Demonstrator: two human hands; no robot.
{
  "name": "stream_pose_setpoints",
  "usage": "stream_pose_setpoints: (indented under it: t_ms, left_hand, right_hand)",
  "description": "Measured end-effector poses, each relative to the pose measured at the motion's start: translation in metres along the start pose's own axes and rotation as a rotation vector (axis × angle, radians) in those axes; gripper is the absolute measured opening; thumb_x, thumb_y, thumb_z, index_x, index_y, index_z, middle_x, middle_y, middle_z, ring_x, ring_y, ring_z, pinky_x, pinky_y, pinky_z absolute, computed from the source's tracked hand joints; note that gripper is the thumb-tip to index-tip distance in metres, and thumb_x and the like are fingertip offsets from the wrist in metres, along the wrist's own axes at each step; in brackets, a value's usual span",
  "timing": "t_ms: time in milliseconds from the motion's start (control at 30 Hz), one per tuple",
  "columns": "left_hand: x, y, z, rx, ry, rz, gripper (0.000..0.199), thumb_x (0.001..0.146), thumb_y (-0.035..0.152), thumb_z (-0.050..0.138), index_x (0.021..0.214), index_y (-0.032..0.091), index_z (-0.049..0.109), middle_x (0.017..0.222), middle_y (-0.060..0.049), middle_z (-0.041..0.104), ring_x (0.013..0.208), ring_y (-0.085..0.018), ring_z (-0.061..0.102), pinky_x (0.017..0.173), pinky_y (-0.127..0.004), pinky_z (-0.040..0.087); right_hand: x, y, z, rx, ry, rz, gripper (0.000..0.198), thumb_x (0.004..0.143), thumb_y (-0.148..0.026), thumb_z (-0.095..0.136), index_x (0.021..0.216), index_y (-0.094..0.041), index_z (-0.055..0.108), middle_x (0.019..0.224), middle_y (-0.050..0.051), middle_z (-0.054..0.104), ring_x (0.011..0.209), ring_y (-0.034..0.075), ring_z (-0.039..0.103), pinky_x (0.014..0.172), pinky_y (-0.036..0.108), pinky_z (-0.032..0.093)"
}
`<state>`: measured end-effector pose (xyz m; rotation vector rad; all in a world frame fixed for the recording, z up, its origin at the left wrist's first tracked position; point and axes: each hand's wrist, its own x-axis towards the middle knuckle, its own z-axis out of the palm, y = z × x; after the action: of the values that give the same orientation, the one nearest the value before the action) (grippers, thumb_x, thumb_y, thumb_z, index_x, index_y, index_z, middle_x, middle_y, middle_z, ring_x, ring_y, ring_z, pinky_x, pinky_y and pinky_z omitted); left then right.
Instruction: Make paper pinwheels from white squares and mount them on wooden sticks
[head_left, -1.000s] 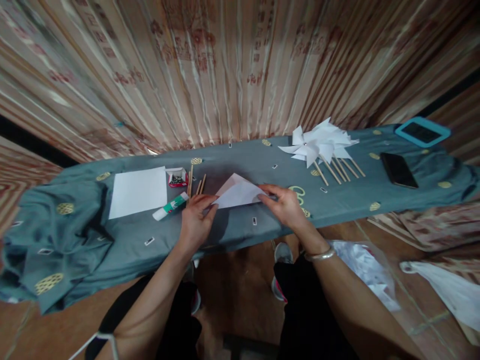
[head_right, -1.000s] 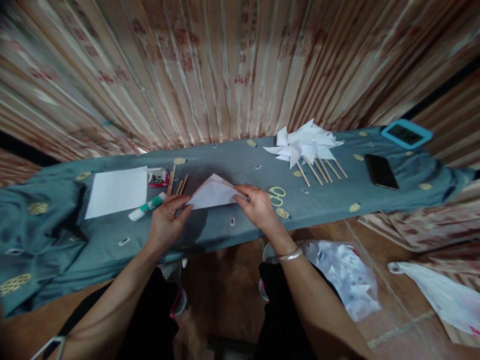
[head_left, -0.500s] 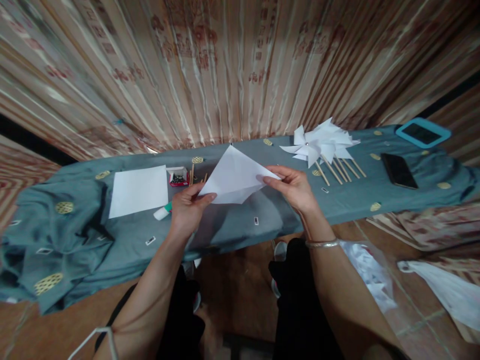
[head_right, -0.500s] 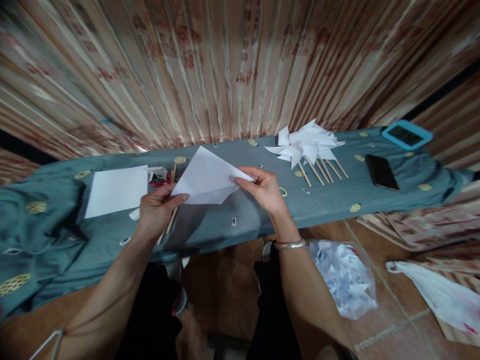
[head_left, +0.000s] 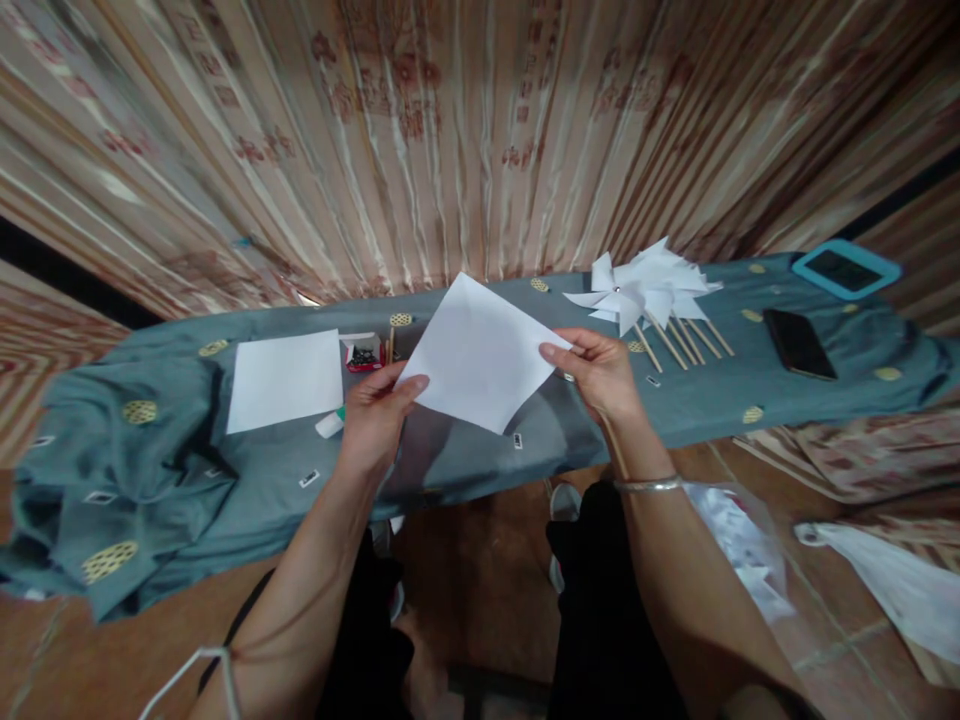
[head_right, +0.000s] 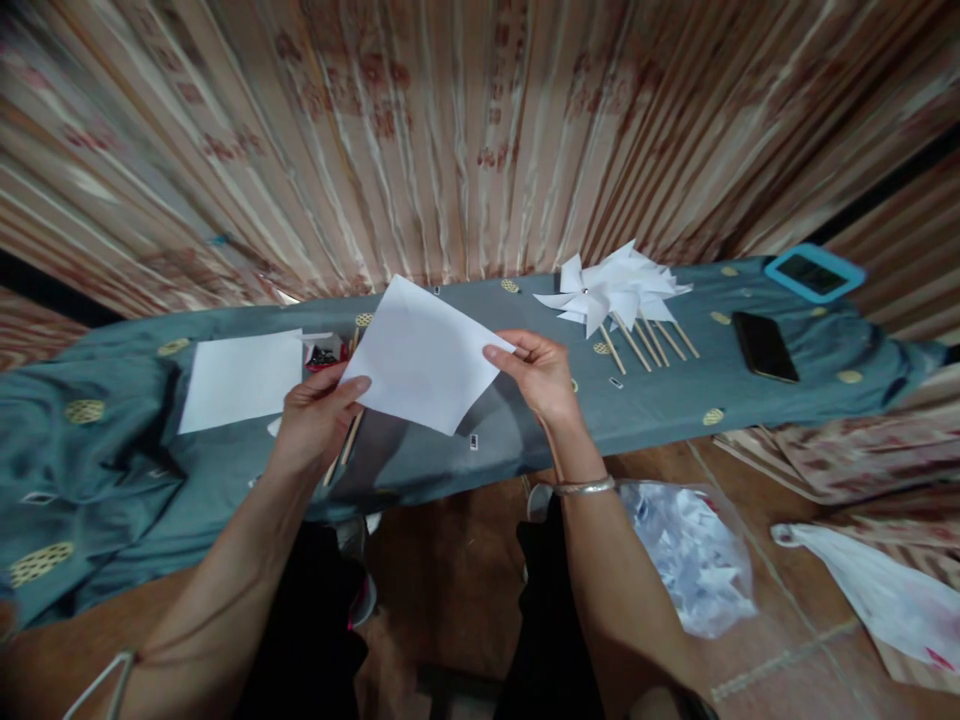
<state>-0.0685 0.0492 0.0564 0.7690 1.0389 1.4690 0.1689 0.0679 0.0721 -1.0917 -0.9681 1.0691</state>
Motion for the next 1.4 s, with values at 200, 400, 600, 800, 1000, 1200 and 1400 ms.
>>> stream_pose_setpoints:
  t_ms: [200, 400, 600, 800, 1000, 1200, 1400]
  left_hand:
    - [-0.008, 0.000, 0.008, -0.235, -0.050, -0.226, 0.031, 0.052, 0.022, 0.089, 0.076, 0.018, 0.071, 0.085, -0.001, 0.076, 0.082, -0.019, 0.071, 0.083, -0.036, 0.057]
    - [-0.006, -0.017, 0.020, -0.161, -0.033, -0.242, 0.035, 0.052, 0.028, 0.088, 0.080, 0.017, 0.071, 0.086, -0.004, 0.076, 0.089, -0.024, 0.071, 0.087, -0.043, 0.055]
    - [-0.001, -0.032, 0.027, 0.020, 0.042, -0.149, 0.036, 0.053, 0.030, 0.086, 0.085, 0.023, 0.072, 0.090, -0.002, 0.077, 0.092, -0.026, 0.070, 0.087, -0.041, 0.055]
    - [0.005, -0.030, 0.022, 0.043, 0.072, -0.143, 0.029, 0.055, 0.032, 0.085, 0.080, 0.025, 0.071, 0.093, -0.001, 0.076, 0.098, -0.025, 0.069, 0.088, -0.038, 0.054]
    - [0.006, -0.029, 0.026, -0.011, 0.084, -0.151, 0.030, 0.057, 0.025, 0.084, 0.084, 0.025, 0.070, 0.091, 0.000, 0.075, 0.095, -0.022, 0.069, 0.081, -0.034, 0.055]
    - [0.008, -0.021, 0.030, -0.084, 0.046, -0.128, 0.037, 0.051, 0.022, 0.086, 0.083, 0.018, 0.068, 0.088, -0.003, 0.075, 0.088, -0.020, 0.069, 0.082, -0.033, 0.054]
    - [0.011, -0.008, 0.027, -0.195, 0.034, -0.174, 0.042, 0.051, 0.015, 0.084, 0.090, 0.018, 0.067, 0.085, -0.002, 0.075, 0.098, -0.021, 0.069, 0.093, -0.035, 0.051]
  right_hand:
    - [0.003, 0.011, 0.014, 0.150, 0.043, 0.023, 0.031, 0.048, -0.034, 0.090, 0.074, -0.024, 0.075, 0.069, -0.005, 0.075, 0.060, 0.011, 0.064, 0.067, 0.027, 0.052]
    - [0.004, 0.026, 0.015, 0.077, 0.065, 0.075, 0.032, 0.050, -0.037, 0.087, 0.075, -0.023, 0.075, 0.072, -0.003, 0.075, 0.063, 0.014, 0.064, 0.071, 0.032, 0.053]
    - [0.006, 0.026, -0.024, -0.380, 0.072, -0.035, 0.036, 0.075, -0.048, 0.068, 0.097, -0.020, 0.073, 0.086, 0.007, 0.076, 0.077, 0.022, 0.069, 0.076, 0.038, 0.053]
    - [-0.002, 0.016, -0.081, -1.505, -0.036, -0.063, 0.034, 0.090, -0.023, 0.046, 0.116, -0.015, 0.067, 0.107, 0.016, 0.073, 0.098, 0.029, 0.069, 0.086, 0.039, 0.049]
    - [-0.012, 0.017, -0.085, -1.707, -0.214, -0.053, 0.035, 0.088, -0.016, 0.046, 0.119, -0.016, 0.063, 0.107, 0.014, 0.073, 0.097, 0.027, 0.068, 0.083, 0.034, 0.050]
    - [-0.015, 0.021, -0.082, -1.668, -0.217, -0.041, 0.039, 0.082, -0.014, 0.052, 0.119, -0.014, 0.064, 0.102, 0.016, 0.073, 0.092, 0.029, 0.070, 0.081, 0.038, 0.052]
    - [-0.010, 0.025, -0.081, -0.625, -0.197, 0.217, 0.040, 0.069, -0.029, 0.075, 0.108, -0.023, 0.070, 0.082, 0.003, 0.076, 0.066, 0.017, 0.068, 0.057, 0.027, 0.054]
